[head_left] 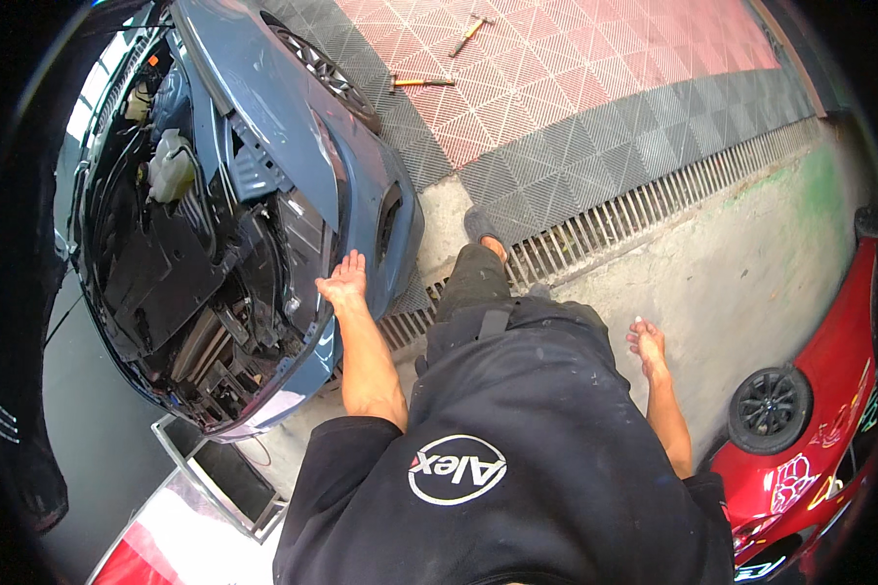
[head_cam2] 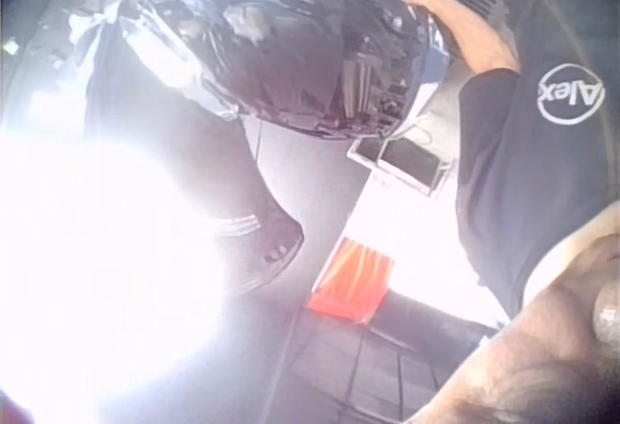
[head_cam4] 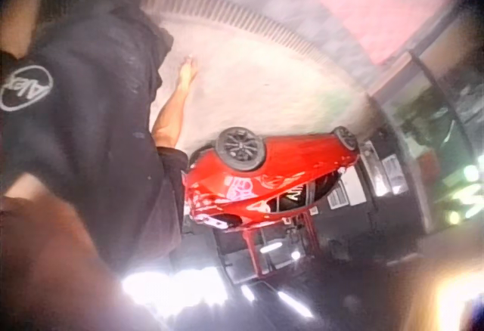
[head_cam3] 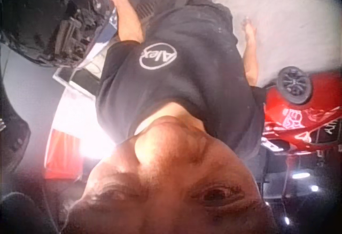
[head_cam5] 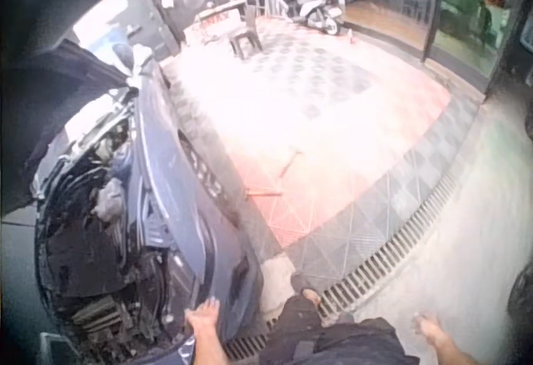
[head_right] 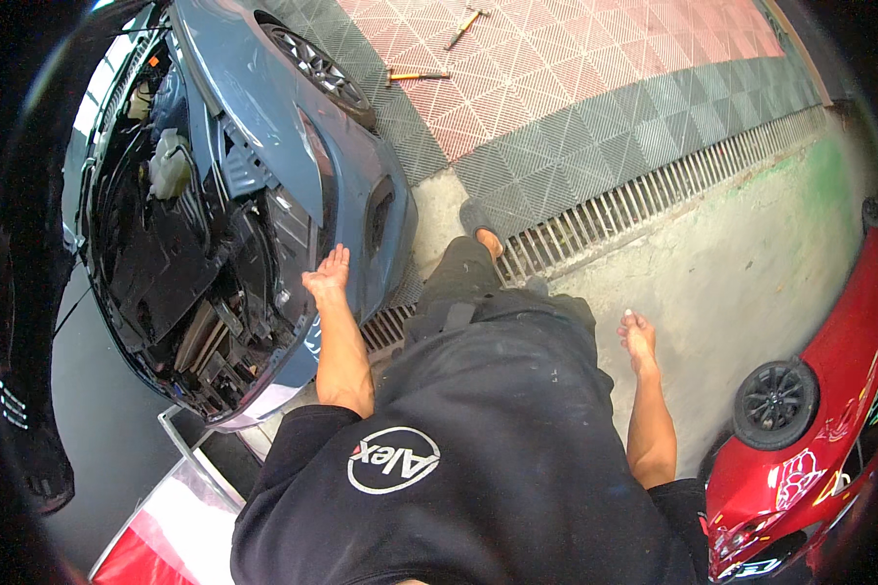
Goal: The person gathers plastic fasteners from the floor and then, with a coworker, positions and secures a car bumper onto the front of a vehicle. They align the bumper, insert fasteners by hand, and adjust the fit along the lower edge and sides.
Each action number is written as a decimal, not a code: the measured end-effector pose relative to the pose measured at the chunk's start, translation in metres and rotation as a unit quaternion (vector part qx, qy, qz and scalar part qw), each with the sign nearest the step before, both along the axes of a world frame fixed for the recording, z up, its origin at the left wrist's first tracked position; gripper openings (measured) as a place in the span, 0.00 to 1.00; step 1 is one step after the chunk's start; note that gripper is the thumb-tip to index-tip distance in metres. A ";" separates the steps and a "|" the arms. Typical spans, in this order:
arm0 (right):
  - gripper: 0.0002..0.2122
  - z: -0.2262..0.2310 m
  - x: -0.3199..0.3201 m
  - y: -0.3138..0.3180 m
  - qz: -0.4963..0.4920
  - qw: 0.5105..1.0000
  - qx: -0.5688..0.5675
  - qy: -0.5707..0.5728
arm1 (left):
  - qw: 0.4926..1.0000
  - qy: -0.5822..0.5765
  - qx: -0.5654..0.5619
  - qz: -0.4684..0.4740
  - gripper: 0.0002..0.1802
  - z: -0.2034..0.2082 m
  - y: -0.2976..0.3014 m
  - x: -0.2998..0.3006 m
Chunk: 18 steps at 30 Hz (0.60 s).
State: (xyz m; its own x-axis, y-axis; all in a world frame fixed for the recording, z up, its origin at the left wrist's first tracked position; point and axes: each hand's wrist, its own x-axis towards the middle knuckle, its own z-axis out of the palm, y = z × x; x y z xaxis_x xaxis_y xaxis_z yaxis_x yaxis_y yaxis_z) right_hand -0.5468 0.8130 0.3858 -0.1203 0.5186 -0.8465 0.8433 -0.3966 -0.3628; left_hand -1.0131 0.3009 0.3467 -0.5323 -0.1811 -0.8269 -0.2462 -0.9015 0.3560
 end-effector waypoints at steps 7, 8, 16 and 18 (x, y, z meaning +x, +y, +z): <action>0.23 -0.011 -0.116 0.010 0.071 0.997 -0.043 -0.013 | 0.990 -0.093 -0.026 0.101 0.54 0.019 0.023 -0.048; 0.23 -0.010 -0.147 0.014 0.087 0.995 -0.039 -0.002 | 0.987 -0.101 -0.052 0.110 0.53 0.029 0.030 -0.052; 0.19 0.020 -0.492 0.034 0.380 0.912 0.060 0.142 | 0.990 -0.110 -0.059 0.070 0.55 0.027 0.053 -0.062; 0.20 0.040 -0.583 0.006 0.442 0.886 0.015 0.139 | 0.992 -0.094 -0.044 0.078 0.56 0.026 0.060 -0.058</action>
State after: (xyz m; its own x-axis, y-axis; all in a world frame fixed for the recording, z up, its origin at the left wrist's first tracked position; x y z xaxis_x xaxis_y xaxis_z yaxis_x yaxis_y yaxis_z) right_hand -1.1298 0.8193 0.4255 -0.6923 0.1386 -0.7082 0.6959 0.3881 -0.6043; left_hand -1.0710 0.3607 0.3727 -0.3312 -0.3243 -0.8861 -0.1760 -0.9014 0.3957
